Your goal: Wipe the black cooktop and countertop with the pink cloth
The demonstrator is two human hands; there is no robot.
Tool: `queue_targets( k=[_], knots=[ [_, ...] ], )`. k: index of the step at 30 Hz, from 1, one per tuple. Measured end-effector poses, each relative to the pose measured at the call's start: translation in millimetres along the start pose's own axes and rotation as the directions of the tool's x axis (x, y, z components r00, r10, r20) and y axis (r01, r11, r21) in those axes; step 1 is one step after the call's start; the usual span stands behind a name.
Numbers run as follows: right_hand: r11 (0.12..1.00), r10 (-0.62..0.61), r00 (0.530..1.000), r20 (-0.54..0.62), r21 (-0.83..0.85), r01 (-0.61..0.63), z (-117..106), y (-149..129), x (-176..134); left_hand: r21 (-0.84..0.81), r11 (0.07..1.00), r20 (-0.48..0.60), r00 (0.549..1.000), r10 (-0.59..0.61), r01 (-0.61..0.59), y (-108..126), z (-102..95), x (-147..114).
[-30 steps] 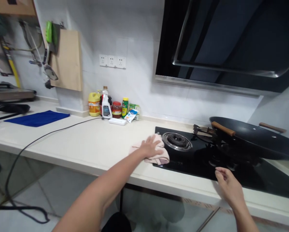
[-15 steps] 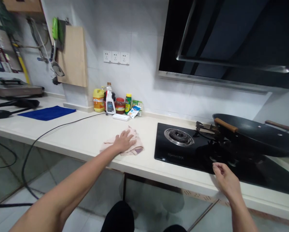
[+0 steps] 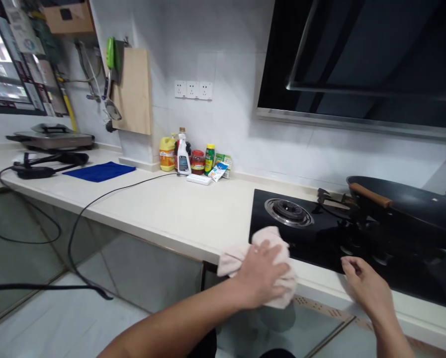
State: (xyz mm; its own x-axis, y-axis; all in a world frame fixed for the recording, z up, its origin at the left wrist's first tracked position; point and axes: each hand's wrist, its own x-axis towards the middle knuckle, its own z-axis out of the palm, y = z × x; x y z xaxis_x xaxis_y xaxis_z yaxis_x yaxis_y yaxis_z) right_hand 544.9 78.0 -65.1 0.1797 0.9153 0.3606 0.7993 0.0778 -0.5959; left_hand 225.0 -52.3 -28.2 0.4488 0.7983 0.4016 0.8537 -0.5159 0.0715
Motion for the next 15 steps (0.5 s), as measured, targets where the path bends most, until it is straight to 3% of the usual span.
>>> queue_targets(
  k=[3,6,8,11,15],
  knots=[
    [1.0,0.013,1.0,0.001,-0.004,-0.013,-0.5,1.2,1.9,-0.014,0.981,0.027,0.981,0.191,-0.191,25.8,17.9,42.9],
    [0.999,0.034,0.999,-0.002,0.011,-0.034,-1.8,2.3,2.9,-0.051,0.986,0.104,0.981,0.161,-0.157,48.4,37.4,89.2],
    [0.999,0.04,0.999,-0.012,0.027,-0.04,-3.1,3.2,3.3,-0.067,0.989,0.154,0.978,0.139,-0.13,57.6,46.5,107.0],
    [0.999,0.043,0.999,-0.018,0.031,-0.042,-5.2,5.2,3.8,-0.078,0.988,0.124,0.982,0.145,-0.136,55.6,47.1,103.3],
    [0.998,0.058,0.998,0.007,-0.021,-0.058,-7.6,7.5,3.1,-0.088,0.993,0.089,0.993,0.08,-0.072,20.8,23.9,60.3]
  ],
)
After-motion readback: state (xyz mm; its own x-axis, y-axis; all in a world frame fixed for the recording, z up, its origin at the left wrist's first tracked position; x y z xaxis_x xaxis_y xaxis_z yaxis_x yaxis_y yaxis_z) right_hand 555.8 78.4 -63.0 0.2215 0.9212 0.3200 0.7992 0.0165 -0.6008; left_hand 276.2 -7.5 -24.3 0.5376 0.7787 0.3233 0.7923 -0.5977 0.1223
